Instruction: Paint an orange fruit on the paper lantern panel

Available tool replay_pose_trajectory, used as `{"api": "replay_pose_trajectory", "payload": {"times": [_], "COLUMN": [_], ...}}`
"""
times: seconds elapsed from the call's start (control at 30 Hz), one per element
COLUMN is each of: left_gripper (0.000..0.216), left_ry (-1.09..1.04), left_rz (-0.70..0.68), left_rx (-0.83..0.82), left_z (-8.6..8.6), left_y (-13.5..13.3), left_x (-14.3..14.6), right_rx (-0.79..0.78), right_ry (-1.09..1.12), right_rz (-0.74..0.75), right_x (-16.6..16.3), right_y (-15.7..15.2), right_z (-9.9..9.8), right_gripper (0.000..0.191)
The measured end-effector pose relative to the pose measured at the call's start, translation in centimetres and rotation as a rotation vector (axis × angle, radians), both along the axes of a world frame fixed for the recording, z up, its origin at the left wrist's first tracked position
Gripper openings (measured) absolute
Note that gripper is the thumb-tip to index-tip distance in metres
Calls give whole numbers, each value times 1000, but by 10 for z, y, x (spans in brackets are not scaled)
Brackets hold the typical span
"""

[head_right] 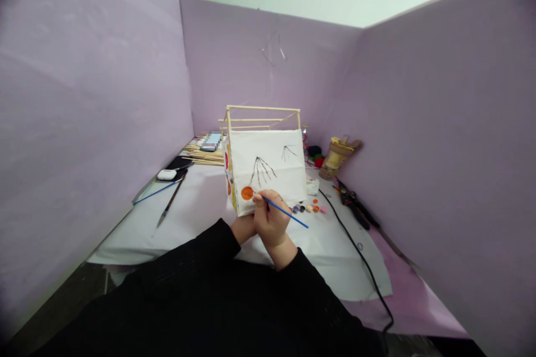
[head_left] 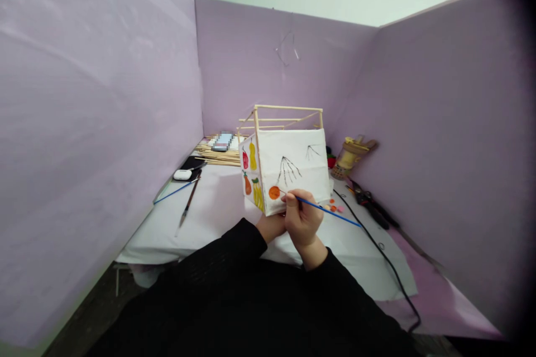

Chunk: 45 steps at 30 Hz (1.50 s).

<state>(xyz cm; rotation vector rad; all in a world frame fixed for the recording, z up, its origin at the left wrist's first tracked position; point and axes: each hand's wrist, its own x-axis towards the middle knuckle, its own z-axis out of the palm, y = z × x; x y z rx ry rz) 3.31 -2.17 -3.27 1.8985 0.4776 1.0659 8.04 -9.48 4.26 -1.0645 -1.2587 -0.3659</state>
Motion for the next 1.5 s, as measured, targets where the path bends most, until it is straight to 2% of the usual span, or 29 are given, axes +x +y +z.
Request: {"api": "replay_pose_trajectory", "payload": {"times": [0.13, 0.43, 0.77, 0.93, 1.2, 1.37, 1.5], "left_gripper": [28, 26, 23, 21, 22, 22, 21], "left_ry": [50, 59, 20, -2, -19, 41, 52], "left_rz": [6, 44, 71, -15, -16, 6, 34], "left_rx": [61, 52, 22, 56, 61, 82, 70], "left_z": [5, 13, 2, 5, 7, 5, 4], "left_y": [-1, -6, -1, -1, -1, 0, 1], "left_x": [-2, -5, 2, -1, -2, 0, 0], "right_rx": [-6, 1, -13, -43, -35, 9, -42], "right_ry": [-14, 18, 23, -9, 11, 34, 22], "right_rz": [10, 51, 41, 41, 64, 82, 71], "right_x": [0, 0, 0, 1, 0, 0, 1], "right_y": [-1, 1, 0, 0, 1, 1, 2], "right_z": [2, -1, 0, 0, -1, -2, -3], "right_gripper": [5, 6, 4, 4, 4, 5, 5]}}
